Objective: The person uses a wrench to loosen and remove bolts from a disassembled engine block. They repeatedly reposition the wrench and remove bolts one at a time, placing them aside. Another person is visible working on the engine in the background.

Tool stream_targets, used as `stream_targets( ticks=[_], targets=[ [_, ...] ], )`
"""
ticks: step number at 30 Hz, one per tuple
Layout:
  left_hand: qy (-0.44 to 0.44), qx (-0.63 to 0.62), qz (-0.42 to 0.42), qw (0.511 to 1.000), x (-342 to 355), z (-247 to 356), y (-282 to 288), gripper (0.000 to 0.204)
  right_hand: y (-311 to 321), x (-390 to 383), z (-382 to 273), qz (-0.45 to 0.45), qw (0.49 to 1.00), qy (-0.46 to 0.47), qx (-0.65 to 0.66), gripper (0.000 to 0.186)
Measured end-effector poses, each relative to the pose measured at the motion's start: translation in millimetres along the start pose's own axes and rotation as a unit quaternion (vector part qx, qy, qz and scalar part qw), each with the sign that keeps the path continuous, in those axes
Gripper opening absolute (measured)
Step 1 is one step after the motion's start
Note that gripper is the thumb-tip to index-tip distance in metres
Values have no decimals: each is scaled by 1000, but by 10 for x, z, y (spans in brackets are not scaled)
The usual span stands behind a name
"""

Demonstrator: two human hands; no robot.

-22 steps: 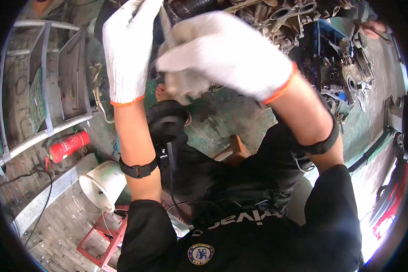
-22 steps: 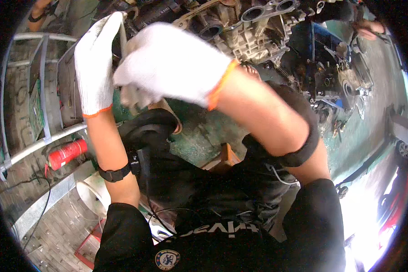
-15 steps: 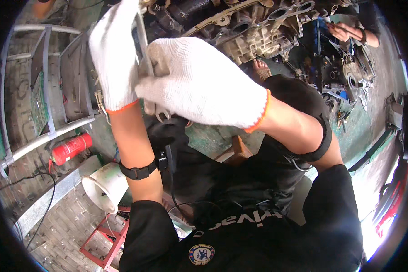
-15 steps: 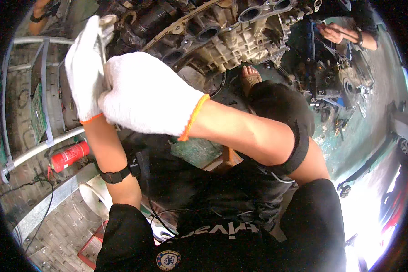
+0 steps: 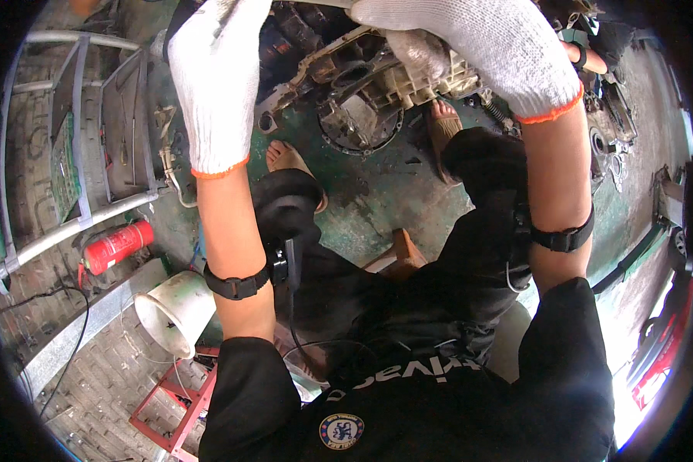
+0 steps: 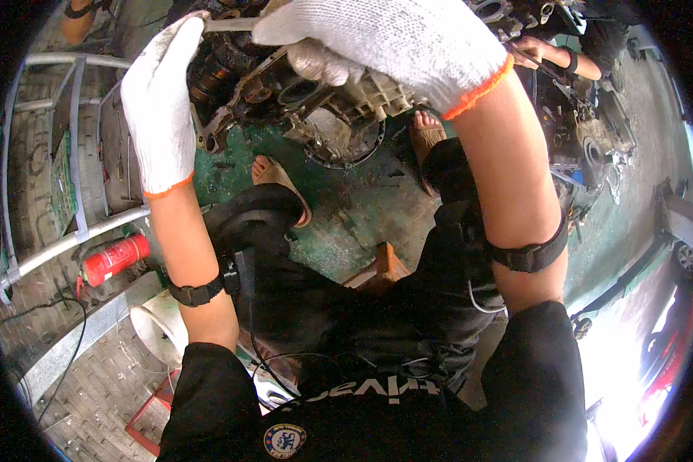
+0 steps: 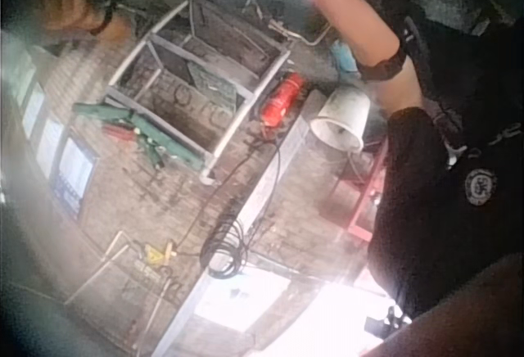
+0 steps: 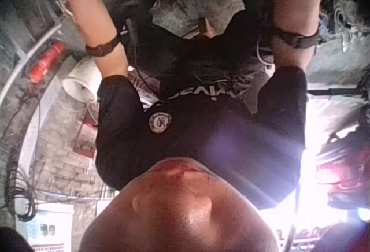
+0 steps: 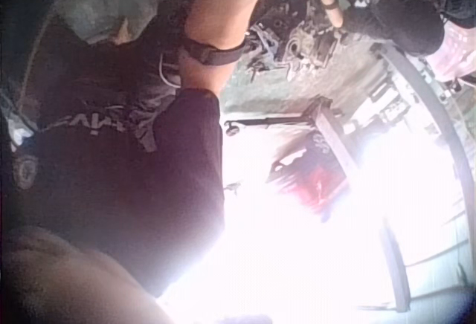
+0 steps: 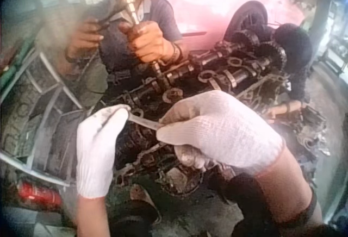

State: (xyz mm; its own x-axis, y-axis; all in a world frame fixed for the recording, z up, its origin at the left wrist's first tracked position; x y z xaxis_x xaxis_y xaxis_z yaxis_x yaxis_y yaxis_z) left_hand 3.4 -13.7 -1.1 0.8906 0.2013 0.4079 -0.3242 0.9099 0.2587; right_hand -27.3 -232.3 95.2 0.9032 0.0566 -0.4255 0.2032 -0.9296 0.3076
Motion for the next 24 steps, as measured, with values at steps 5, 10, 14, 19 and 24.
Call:
stream_targets(
  ticks=[5,10,14,19,24],
  targets=[
    [-11,47,-32,998,8,33,-10,29,64,48,77,56,998,16,-36,26],
    [-12,66,-44,997,12,80,27,30,59,56,194,151,986,66,-37,25],
    [18,85,-35,996,25,85,51,31,45,52,159,157,987,35,-27,25],
    [42,85,-26,995,43,-6,66,33,128,99,214,109,993,14,-52,25],
    [-151,194,-64,967,4,-4,122,32,-232,438,713,60,879,469,-63,19]
  ],
)
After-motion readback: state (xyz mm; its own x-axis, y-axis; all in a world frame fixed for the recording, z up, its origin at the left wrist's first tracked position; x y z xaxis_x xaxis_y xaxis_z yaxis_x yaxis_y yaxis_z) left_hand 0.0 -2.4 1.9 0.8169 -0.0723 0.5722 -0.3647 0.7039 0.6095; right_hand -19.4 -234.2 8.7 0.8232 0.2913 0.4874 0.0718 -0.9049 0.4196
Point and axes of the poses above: each hand's wrist, its own x-axis towards the middle knuckle, its own y-axis out of the back of the hand, z = x × y, the point moved 1 cm from there along x, towards the middle knuckle, and after that the axes turned 11 degrees about z, right-handed, at the moved point
